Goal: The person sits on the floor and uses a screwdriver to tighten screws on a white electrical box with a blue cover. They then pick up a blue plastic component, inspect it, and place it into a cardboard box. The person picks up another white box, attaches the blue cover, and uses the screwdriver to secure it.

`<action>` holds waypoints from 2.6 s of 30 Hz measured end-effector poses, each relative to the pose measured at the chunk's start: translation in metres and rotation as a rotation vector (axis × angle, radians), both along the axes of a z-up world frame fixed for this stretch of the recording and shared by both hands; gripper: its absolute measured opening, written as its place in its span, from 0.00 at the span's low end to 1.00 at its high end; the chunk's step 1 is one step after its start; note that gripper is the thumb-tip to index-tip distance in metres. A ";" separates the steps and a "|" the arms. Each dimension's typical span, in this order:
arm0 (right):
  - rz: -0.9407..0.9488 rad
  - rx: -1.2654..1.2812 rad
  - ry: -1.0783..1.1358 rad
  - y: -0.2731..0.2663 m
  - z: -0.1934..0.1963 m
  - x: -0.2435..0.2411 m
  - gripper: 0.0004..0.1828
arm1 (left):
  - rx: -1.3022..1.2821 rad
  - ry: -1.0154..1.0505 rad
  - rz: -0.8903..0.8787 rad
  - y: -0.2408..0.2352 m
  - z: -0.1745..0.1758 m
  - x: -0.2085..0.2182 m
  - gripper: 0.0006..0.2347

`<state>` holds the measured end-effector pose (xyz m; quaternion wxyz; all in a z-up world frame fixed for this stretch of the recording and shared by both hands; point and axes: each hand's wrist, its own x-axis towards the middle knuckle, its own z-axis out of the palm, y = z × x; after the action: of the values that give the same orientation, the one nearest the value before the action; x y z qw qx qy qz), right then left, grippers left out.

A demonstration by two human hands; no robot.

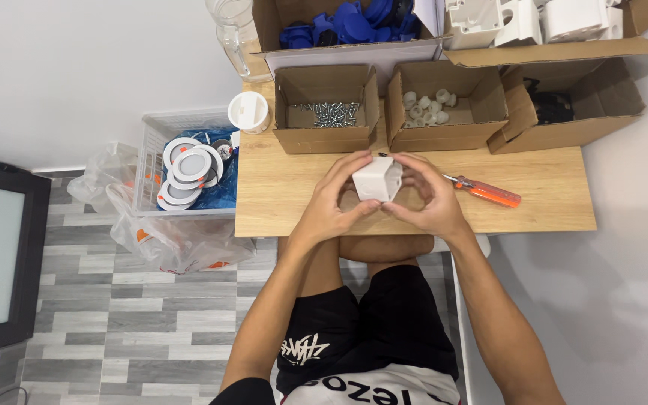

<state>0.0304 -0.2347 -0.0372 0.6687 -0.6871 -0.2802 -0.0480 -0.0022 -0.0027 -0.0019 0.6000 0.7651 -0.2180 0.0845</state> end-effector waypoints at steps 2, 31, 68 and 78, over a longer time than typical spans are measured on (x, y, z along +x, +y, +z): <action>-0.082 -0.088 -0.100 0.000 0.023 -0.004 0.47 | -0.028 0.032 0.006 -0.002 -0.007 0.002 0.31; -0.129 -0.037 -0.017 0.005 0.030 -0.014 0.44 | 0.085 -0.148 0.012 -0.013 0.009 -0.004 0.35; -0.474 -0.366 -0.590 0.013 0.116 0.015 0.20 | 0.364 -0.250 0.155 -0.008 -0.030 0.003 0.14; -0.019 -0.800 -0.345 0.056 0.029 -0.028 0.25 | 0.574 -0.387 0.426 0.047 -0.053 -0.058 0.12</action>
<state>0.0029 -0.1786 -0.0081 0.2926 -0.8765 -0.3781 -0.0560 -0.0602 0.0447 -0.0546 0.2792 0.8995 -0.1781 0.2851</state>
